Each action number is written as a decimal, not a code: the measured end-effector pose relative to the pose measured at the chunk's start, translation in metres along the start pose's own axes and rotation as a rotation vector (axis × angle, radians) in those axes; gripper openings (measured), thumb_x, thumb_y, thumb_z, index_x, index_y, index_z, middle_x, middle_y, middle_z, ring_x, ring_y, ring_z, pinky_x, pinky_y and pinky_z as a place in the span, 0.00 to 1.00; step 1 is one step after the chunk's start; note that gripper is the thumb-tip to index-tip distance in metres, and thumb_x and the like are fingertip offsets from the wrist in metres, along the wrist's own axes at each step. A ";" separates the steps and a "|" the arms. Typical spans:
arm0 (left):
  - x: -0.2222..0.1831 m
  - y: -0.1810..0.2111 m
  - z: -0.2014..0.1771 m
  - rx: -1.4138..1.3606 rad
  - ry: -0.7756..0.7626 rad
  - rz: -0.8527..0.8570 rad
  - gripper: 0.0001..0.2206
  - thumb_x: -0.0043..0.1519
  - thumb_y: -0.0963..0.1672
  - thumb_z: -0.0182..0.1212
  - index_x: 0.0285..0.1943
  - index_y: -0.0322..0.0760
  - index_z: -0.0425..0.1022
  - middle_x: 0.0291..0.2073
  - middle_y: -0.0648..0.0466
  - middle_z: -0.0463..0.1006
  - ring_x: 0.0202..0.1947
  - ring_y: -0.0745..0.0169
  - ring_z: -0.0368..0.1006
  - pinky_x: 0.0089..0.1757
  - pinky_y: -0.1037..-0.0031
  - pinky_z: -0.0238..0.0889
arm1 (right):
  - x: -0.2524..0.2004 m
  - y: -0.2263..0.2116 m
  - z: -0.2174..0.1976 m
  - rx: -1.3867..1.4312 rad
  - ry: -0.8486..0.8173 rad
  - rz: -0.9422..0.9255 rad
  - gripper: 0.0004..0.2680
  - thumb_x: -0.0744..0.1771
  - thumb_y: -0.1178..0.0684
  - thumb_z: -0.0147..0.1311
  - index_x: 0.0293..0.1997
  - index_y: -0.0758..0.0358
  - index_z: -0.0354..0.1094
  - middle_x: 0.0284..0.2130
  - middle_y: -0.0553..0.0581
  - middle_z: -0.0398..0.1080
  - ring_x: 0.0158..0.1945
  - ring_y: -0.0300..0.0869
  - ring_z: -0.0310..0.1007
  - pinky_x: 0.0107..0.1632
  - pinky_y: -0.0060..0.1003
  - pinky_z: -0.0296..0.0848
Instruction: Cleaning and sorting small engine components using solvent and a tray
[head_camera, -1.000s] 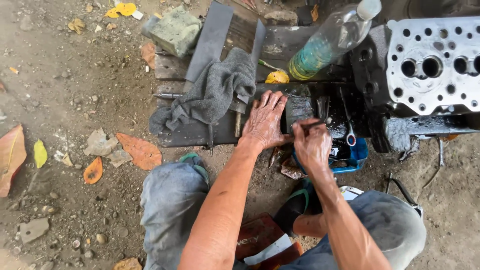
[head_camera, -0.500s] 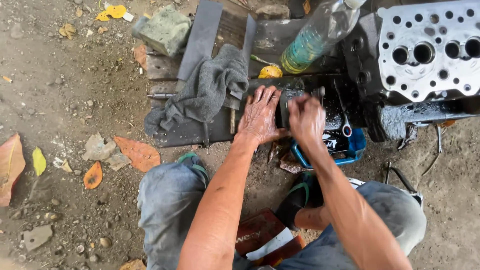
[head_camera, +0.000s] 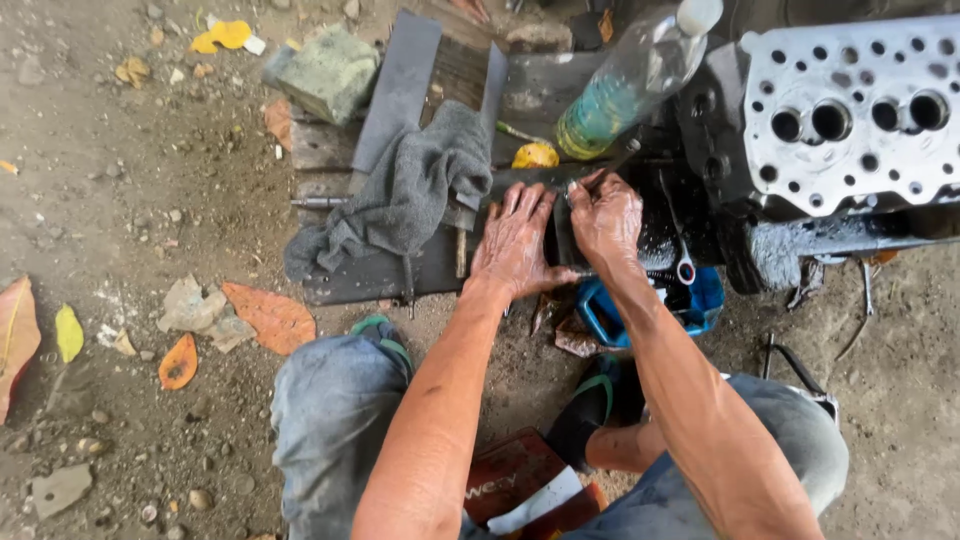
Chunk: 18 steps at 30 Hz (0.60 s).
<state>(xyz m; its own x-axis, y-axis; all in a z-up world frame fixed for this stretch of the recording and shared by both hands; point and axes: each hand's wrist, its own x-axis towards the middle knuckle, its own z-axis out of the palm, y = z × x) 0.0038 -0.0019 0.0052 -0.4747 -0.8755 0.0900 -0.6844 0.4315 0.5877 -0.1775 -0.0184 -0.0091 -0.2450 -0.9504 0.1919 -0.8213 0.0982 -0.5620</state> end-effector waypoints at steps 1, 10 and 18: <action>0.000 0.002 -0.002 -0.001 0.001 0.006 0.52 0.38 0.62 0.72 0.71 0.35 0.62 0.65 0.49 0.62 0.70 0.42 0.52 0.57 0.46 0.61 | -0.008 -0.014 -0.013 -0.002 0.005 0.000 0.07 0.67 0.47 0.60 0.40 0.58 0.75 0.32 0.63 0.76 0.44 0.62 0.77 0.44 0.58 0.75; -0.004 0.002 0.004 0.039 0.018 -0.005 0.50 0.39 0.60 0.73 0.71 0.36 0.62 0.64 0.51 0.62 0.70 0.46 0.53 0.56 0.52 0.61 | -0.050 -0.029 -0.026 -0.139 -0.154 0.064 0.11 0.69 0.43 0.54 0.42 0.59 0.78 0.37 0.66 0.78 0.45 0.66 0.77 0.47 0.64 0.74; -0.003 0.005 0.001 0.002 0.076 0.006 0.41 0.48 0.58 0.63 0.69 0.36 0.63 0.62 0.51 0.63 0.68 0.46 0.56 0.54 0.51 0.62 | -0.071 -0.058 -0.057 -0.180 -0.235 0.144 0.13 0.69 0.40 0.49 0.42 0.56 0.76 0.37 0.63 0.79 0.45 0.63 0.79 0.52 0.65 0.72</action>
<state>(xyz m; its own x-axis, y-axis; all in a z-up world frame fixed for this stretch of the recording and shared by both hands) 0.0013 0.0030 0.0067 -0.4360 -0.8866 0.1542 -0.6829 0.4376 0.5849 -0.1414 0.0602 0.0556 -0.2568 -0.9630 -0.0816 -0.8699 0.2671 -0.4147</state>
